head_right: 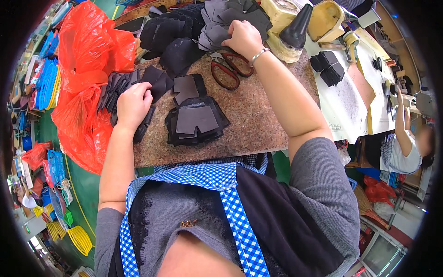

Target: Sorting and inspecting cut material components for shoe manufacturing.

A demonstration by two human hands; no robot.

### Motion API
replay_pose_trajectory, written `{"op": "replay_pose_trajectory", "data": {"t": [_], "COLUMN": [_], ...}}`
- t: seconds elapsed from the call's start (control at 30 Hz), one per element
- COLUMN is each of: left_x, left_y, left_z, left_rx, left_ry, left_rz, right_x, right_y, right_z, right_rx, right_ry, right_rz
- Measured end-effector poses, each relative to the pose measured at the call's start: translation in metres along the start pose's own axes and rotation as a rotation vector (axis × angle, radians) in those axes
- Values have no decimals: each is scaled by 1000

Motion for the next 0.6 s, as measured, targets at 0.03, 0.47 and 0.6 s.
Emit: {"op": "replay_pose_trajectory", "data": {"t": [0.03,0.47,0.6], "left_x": [-2,-16,-40], "left_y": [1,-10,-12], "left_z": [-5,-28,0], "left_rx": [-21,-198,-1], "left_ry": [-69,-647,-1030], "left_rz": [66,269,404], "right_x": [3,-5,-21], "right_y": [0,-17,-27], "right_z": [2,-3,32], "right_rx": [2,-415,-15], "right_ry": [-2,27,561], "right_rz": [2,13,-35]}}
Point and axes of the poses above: each hand's wrist, its own y-axis towards the middle knuckle, its own x-axis out of the palm, z = x × y, the point moved 5 cm from there along y, towards the middle knuckle, and after that the axes turned 12 degrees about -z, right-handed, at the moved point
